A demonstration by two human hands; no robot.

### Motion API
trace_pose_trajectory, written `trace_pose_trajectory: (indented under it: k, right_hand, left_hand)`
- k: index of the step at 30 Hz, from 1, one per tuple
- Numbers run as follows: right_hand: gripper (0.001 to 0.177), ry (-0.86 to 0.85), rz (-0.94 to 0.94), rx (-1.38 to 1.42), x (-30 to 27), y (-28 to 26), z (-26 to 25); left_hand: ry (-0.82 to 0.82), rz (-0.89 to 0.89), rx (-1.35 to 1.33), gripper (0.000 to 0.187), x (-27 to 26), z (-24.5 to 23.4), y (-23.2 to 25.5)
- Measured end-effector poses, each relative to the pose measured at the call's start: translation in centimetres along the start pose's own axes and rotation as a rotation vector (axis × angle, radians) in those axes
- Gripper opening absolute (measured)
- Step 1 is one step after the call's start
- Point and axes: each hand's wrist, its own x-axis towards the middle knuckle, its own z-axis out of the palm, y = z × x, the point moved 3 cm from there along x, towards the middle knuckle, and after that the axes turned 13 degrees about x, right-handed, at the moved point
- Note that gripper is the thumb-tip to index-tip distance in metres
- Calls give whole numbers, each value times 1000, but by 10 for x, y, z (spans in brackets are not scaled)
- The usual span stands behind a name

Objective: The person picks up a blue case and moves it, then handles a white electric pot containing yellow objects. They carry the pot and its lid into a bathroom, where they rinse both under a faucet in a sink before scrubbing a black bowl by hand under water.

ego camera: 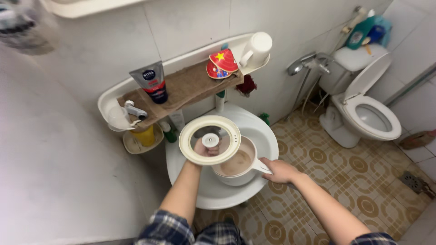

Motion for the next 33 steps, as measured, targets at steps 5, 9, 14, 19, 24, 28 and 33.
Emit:
trace_pose_trajectory:
  k: [5,9,14,19,24,28,33]
  right_hand:
    - [74,-78,-9,-10,17,-10,-2]
    - [72,-101,-116,-8,22,-4,1]
    - [73,-188,-106,4,30,-2,-11]
    - [74,-200,-179,36,33,2,-16]
    - [71,-222,-160,29,35,8,-18]
    - [73,-226,-189,3,41,12,-17]
    - [73,-223,-200,-8,46,25,-17]
  left_hand:
    - [191,-55,-10,34,22,-19,9]
    - [391,-28,-7,38,25,-15,3]
    - [431,27,107,33,51,-33,2]
    - [550,137,93,24,51,-47,24]
    - [822,85,144,22,48,-21,38]
    - [643,175,180,21,44,-12,37]
    - [462,159,86,22,33,2,43]
